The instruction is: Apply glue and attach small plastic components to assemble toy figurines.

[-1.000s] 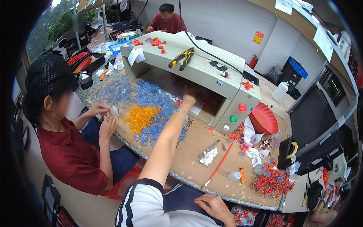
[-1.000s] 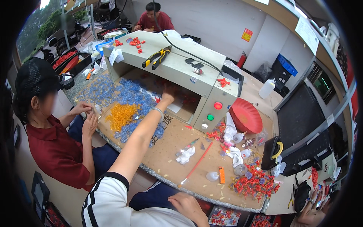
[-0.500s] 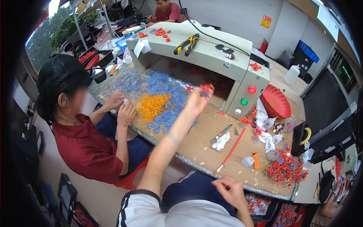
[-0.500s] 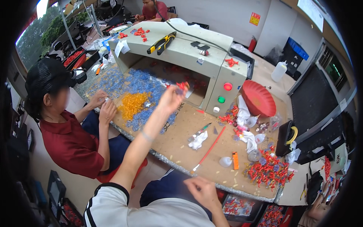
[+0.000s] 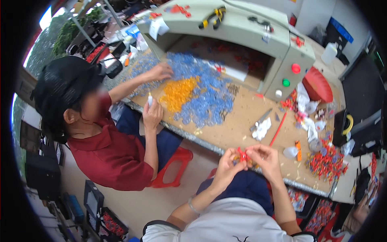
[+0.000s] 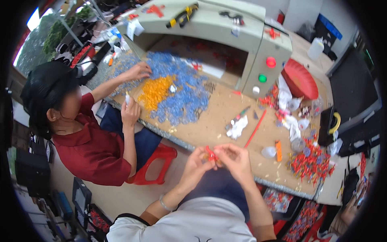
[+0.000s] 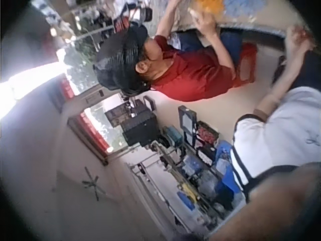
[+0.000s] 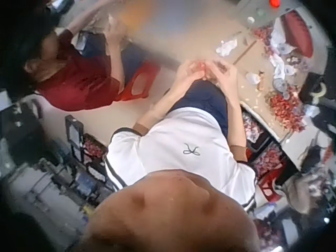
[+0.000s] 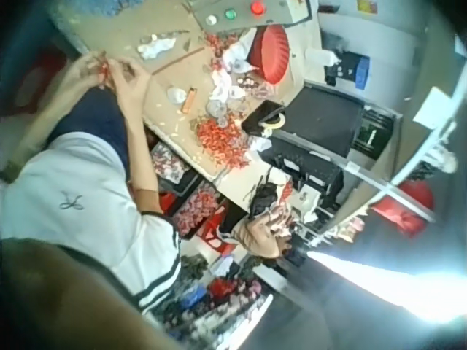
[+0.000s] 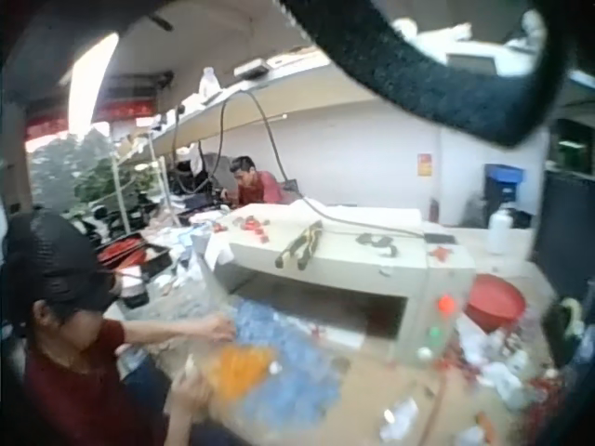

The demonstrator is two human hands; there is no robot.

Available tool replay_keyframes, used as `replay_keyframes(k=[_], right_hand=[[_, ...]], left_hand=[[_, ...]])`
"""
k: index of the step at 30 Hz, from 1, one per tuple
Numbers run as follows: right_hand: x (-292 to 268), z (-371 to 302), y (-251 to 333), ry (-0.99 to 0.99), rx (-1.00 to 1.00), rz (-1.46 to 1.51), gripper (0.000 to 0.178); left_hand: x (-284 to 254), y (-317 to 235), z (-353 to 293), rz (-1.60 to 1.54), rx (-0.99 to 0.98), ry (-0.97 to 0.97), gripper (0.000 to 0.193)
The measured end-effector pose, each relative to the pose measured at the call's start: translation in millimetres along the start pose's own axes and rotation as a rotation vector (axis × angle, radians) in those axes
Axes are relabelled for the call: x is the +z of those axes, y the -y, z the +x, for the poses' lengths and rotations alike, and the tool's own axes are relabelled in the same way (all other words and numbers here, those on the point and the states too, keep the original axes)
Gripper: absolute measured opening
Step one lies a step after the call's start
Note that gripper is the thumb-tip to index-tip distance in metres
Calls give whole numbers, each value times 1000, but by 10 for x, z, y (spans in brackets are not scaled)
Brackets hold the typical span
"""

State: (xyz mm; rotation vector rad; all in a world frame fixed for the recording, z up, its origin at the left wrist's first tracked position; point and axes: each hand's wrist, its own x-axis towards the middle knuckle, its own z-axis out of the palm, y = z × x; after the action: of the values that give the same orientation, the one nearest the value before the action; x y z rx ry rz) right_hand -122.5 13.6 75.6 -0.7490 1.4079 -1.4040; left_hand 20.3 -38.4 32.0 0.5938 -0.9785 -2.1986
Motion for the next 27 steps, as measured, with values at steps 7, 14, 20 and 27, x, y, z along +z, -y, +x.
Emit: replay_keyframes(k=[7,14,20,27], right_hand=[[-149,117,-2,115,114,28,18],[-233,119,-167,66,215,89,18],[-272,130,-238,115,255,157,20],[-393,97,-228,139,270,218,21]], left_hand=[[72,-97,33,129,-96,46,45],[65,-104,-2,215,-127,91,44],[112,-74,-9,281,-86,77,46],[214,4,0,271,-82,72,49]])
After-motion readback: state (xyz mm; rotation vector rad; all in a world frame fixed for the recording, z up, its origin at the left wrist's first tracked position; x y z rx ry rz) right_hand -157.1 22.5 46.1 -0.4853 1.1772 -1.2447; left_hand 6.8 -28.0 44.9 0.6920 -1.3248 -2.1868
